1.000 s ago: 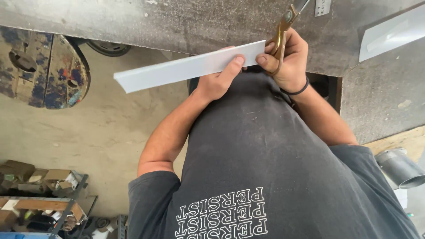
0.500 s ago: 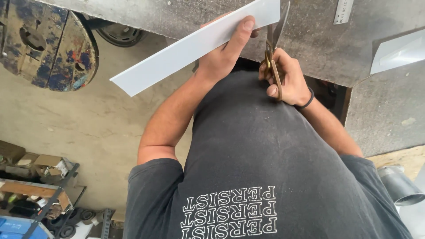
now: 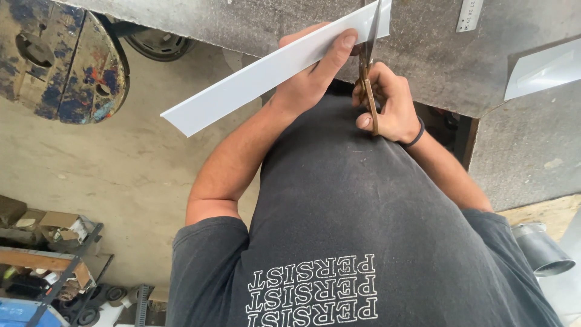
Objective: The person uses scissors to cut a long white plastic strip into smaller rectangular pieces. They hold the strip with one hand and cut it with the other, placing the cut pieces on the table. The person repeats this process with another strip, cutting it into similar small pieces.
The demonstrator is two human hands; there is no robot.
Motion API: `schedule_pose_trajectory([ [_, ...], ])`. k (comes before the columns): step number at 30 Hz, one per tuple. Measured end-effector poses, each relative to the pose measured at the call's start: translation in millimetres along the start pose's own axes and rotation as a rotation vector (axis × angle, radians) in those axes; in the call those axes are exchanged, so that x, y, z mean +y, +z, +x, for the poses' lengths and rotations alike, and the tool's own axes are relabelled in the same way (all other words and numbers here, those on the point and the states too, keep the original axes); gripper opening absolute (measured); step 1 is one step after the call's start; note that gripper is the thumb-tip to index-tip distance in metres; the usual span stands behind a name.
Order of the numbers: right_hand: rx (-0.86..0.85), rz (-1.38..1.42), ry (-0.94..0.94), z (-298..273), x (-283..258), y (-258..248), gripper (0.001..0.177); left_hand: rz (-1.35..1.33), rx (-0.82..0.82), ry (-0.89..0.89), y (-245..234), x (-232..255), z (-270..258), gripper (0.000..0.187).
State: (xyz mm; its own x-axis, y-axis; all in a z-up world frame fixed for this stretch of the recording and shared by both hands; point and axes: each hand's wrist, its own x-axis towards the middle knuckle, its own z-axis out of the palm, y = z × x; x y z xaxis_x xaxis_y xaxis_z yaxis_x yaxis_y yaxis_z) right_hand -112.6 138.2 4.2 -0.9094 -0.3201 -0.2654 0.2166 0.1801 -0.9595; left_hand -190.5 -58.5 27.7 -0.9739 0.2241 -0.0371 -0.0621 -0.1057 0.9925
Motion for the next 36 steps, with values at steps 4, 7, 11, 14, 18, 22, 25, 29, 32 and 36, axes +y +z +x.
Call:
schedule_pose_trajectory([
  [4,0.016,0.047,-0.003,0,4,1,0.072,0.005,-0.041,0.016,-2,2,2,0.032],
  [7,0.033,0.039,0.021,-3,7,0,0.073,0.019,-0.054,0.062,-2,4,5,0.035],
  [11,0.052,0.060,-0.010,-5,12,1,0.068,0.015,-0.110,0.041,-7,9,6,0.037],
  [14,0.065,0.084,-0.007,-8,16,1,0.069,-0.014,-0.120,0.031,-6,10,7,0.039],
  [18,0.091,0.067,-0.017,-9,17,2,0.069,-0.006,-0.139,0.072,-6,10,8,0.040],
  [22,0.102,0.084,-0.032,-12,23,1,0.067,-0.062,-0.139,0.045,-5,8,7,0.038],
  [25,0.127,0.017,-0.087,-13,25,0,0.061,-0.122,-0.164,-0.023,-6,11,8,0.036],
  [29,0.107,0.023,-0.092,-15,27,-2,0.061,-0.218,-0.152,-0.105,-1,9,6,0.034],
  [32,0.114,0.051,-0.082,-15,28,-2,0.060,-0.167,-0.093,-0.105,2,7,6,0.037],
  [36,0.125,0.068,-0.107,-17,33,-2,0.058,-0.181,-0.085,-0.100,3,6,5,0.037],
])
